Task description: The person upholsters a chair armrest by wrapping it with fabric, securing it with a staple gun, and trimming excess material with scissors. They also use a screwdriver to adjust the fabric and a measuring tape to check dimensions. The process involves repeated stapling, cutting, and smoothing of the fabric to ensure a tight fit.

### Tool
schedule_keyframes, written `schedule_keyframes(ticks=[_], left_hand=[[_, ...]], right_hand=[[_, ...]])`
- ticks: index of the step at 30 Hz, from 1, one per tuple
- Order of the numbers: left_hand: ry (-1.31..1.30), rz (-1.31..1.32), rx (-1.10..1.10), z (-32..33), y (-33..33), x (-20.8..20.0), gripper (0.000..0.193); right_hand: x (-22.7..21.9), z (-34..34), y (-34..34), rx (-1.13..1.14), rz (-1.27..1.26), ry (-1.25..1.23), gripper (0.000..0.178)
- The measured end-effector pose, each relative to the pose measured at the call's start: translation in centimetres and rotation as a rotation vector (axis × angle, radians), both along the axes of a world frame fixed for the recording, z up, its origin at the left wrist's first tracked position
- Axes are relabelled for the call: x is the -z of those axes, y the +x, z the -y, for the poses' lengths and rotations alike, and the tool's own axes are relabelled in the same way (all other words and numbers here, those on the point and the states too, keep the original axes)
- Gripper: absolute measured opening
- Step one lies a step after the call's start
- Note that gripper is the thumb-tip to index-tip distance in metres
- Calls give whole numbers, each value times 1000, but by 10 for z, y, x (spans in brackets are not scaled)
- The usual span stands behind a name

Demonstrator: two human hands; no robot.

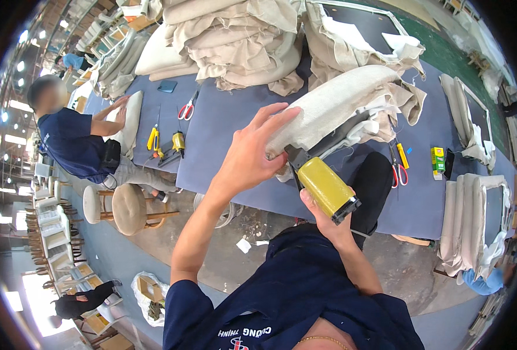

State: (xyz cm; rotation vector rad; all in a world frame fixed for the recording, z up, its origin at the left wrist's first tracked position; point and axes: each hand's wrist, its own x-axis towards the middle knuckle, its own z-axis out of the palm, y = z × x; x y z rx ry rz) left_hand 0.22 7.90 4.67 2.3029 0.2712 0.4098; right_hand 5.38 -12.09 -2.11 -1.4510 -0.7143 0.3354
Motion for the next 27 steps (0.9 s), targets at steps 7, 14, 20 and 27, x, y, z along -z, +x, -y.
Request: schedule_keyframes(ticks=[7,14,20,27], left_hand=[[50,-24,44,5,-3,-1,79],[43,-48,82,-2,-7,0,83],[-7,-103,89,0,-3,-5,85],[15,-36,193,-8,-12,0,88]], right_hand=[[1,-1,-6,25,45,-29,18],[3,-1,-1,-22,151,-46,23],[-3,1,-2,-59,175,-49,28],[3,-5,-6,19,278,13,29]])
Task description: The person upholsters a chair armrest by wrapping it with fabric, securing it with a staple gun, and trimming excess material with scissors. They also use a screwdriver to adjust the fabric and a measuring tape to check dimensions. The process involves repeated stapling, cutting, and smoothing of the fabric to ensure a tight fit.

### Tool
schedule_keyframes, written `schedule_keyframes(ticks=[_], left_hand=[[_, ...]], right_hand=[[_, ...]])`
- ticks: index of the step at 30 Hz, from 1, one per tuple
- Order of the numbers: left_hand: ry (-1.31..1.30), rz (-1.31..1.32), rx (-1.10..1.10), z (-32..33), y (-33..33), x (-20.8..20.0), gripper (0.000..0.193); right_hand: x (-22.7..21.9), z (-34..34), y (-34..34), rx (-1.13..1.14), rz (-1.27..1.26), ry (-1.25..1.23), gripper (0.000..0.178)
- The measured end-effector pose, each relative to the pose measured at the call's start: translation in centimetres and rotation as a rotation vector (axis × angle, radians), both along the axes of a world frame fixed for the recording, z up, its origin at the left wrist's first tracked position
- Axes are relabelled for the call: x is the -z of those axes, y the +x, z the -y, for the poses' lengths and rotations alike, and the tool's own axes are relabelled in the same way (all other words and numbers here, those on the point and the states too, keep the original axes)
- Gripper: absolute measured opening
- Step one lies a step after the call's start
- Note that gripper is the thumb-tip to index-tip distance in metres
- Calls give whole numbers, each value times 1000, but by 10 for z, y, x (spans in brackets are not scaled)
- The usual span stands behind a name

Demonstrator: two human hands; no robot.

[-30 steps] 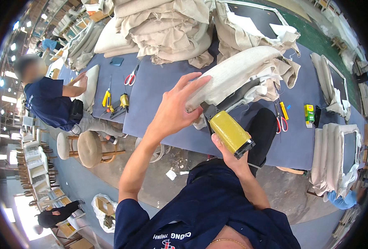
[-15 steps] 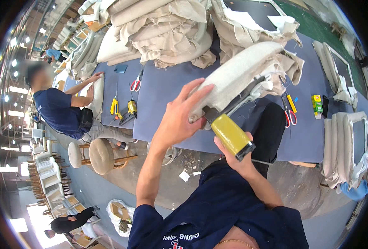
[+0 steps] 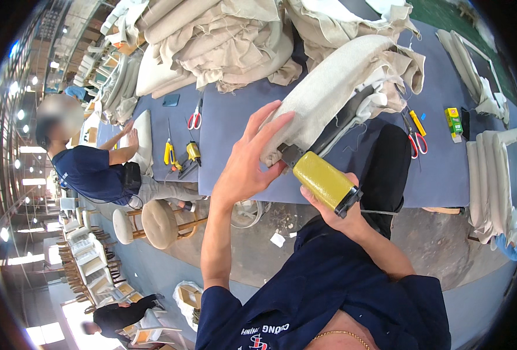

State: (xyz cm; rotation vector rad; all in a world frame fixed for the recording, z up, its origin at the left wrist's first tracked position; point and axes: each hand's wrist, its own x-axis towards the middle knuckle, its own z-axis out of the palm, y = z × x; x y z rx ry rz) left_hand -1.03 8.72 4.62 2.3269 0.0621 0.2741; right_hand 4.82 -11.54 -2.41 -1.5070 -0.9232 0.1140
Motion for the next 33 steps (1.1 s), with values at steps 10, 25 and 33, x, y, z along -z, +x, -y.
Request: schedule_keyframes(ticks=[10,25,33], left_hand=[[-12,-54,11,-2,6,-7,87],[-294,369,65,18,19,48,58],[-196,748,108,50,84,46,49]], right_hand=[[-3,4,-1,-61,-127,18,24],[31,144,59,390,208,-478,39],[158,299,240,444,-509,-926,16]])
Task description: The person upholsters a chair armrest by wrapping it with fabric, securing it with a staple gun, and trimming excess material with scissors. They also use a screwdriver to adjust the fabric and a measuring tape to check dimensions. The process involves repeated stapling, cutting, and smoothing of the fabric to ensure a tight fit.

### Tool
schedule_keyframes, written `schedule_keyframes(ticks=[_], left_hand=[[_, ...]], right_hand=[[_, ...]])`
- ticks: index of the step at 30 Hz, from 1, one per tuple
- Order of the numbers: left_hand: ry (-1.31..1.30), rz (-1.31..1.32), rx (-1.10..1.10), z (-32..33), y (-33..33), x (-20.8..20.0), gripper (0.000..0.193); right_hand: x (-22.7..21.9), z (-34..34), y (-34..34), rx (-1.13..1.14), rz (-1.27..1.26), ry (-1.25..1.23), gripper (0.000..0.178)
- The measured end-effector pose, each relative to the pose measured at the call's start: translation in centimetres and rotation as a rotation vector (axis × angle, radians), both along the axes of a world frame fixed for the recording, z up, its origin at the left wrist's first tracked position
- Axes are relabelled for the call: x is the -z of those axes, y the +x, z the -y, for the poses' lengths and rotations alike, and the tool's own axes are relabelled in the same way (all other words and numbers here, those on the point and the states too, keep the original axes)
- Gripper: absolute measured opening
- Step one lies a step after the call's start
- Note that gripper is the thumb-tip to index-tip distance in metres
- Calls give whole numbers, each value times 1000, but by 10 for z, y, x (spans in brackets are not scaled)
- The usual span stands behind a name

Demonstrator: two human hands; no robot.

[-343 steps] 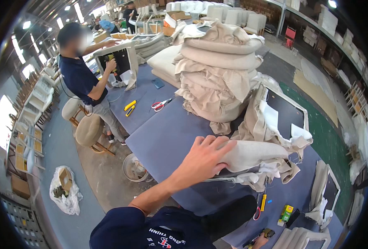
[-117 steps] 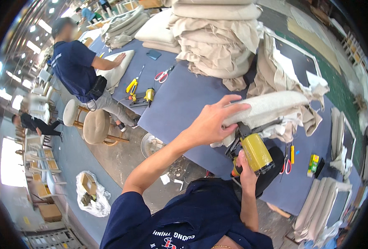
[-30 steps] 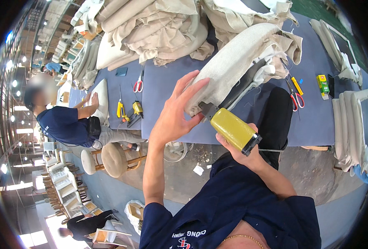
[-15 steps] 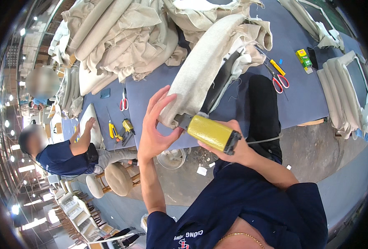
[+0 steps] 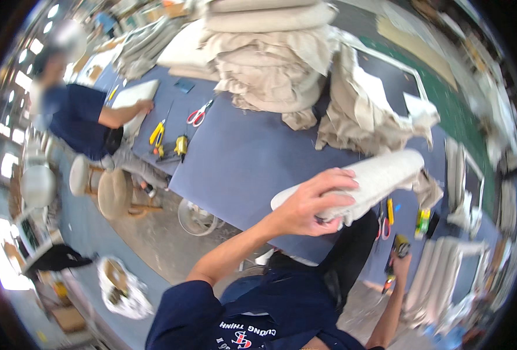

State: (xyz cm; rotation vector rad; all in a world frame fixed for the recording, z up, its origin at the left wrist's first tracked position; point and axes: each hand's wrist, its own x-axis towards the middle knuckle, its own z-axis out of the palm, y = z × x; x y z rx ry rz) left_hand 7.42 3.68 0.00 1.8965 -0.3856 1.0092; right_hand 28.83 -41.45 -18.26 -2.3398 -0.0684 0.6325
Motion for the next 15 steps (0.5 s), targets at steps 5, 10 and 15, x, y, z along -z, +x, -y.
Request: schedule_keyframes(ticks=[5,10,15], left_hand=[[-171,-129,-217,13,17,25,75],[-192,-327,-387,12,5,32,79],[-261,-306,-384,12,16,11,76]], right_hand=[[120,112,64,-159,515,-397,67],[139,29,49,-236,254,-599,57],[107,21,79,-289,493,-473,58]])
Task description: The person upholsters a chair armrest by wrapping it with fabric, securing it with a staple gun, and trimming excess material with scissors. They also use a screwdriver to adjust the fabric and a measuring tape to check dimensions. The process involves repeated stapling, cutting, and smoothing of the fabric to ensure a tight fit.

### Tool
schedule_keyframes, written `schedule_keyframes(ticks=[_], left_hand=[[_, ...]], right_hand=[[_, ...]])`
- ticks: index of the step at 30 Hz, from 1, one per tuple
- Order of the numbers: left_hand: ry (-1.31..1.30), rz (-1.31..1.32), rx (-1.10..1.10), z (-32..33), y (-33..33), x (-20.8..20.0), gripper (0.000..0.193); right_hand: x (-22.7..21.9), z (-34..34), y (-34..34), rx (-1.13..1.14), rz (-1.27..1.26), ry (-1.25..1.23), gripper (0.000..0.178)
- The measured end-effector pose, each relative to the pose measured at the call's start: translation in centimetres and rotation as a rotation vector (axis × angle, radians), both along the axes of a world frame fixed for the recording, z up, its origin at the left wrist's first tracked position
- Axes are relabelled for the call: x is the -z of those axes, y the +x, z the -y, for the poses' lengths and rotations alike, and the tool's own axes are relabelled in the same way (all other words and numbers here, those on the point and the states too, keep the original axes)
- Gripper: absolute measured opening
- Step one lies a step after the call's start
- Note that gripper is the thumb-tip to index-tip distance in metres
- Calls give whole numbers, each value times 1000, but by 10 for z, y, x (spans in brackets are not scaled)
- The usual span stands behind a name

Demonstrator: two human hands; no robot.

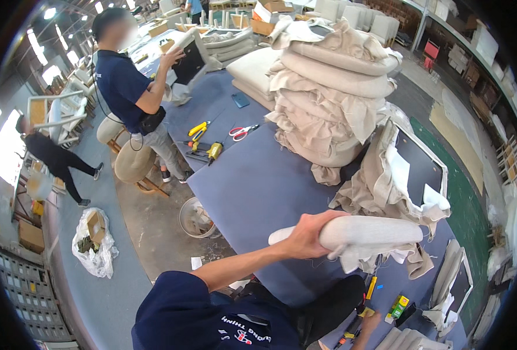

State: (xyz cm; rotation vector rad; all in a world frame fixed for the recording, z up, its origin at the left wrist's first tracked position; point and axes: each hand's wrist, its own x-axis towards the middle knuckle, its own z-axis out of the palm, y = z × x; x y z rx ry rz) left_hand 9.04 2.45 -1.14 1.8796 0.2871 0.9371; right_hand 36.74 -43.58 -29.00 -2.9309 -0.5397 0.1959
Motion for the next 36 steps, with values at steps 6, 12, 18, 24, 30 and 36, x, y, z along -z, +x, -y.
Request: schedule_keyframes(ticks=[6,12,18,24,30,36], left_hand=[[153,-39,-149,29,-28,-55,78],[210,-142,-136,28,-60,-57,82],[206,-149,-168,28,-70,-51,83],[204,-108,-105,35,-78,-47,85],[-10,41,502,39,-90,-63,86],[374,-1,796,32,-27,-54,64]], right_hand=[[-214,-145,23,-134,147,826,51],[-262,-297,-66,-605,-229,935,75],[-307,-332,-148,-722,134,944,92],[-350,-327,-193,-890,-23,968,93],[-338,-288,-147,-887,-125,804,77],[-324,-294,-170,-892,-177,840,71]])
